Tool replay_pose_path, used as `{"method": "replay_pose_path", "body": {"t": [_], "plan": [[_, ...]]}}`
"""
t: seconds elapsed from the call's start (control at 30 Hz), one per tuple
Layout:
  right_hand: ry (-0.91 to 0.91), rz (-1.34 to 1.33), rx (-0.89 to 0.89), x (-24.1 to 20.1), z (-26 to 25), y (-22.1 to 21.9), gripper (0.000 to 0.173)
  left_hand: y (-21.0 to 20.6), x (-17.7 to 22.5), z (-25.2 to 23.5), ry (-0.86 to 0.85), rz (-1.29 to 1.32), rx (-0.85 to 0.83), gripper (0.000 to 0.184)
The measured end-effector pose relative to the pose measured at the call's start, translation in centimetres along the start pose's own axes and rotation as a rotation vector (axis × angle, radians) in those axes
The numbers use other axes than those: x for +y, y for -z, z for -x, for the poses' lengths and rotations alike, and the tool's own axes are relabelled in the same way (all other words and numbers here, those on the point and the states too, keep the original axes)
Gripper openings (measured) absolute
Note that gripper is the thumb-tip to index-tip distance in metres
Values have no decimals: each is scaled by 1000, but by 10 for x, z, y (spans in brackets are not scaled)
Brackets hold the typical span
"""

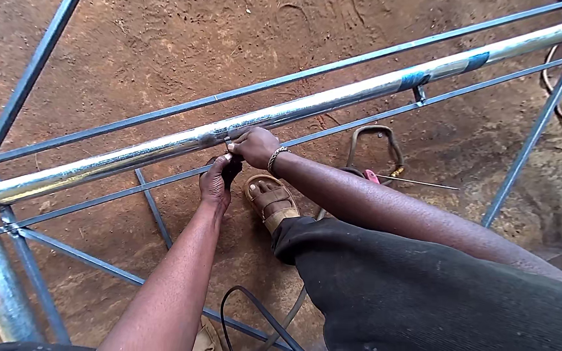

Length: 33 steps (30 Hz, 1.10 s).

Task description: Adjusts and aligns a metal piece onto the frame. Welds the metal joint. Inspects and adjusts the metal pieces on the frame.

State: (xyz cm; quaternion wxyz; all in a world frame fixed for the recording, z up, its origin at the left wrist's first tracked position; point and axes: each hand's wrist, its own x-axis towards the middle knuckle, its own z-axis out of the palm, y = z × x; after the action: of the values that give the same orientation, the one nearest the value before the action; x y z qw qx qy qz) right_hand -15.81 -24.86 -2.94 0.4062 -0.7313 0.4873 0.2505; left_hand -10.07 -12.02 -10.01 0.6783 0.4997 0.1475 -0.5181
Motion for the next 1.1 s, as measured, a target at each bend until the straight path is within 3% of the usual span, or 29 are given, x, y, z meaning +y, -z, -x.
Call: {"method": "replay_pose_path", "body": {"t": [0.37, 0.83, 1.1], "plan": [[34, 37, 53, 4, 5, -5, 38, -2, -1, 3, -28, -6, 18, 10], [47, 85, 48, 5, 3, -5, 35, -22, -11, 15, -127, 10, 229, 15], [50, 112, 52, 6, 4, -8, 36, -28, -13, 21, -134, 28, 240, 16]]}}
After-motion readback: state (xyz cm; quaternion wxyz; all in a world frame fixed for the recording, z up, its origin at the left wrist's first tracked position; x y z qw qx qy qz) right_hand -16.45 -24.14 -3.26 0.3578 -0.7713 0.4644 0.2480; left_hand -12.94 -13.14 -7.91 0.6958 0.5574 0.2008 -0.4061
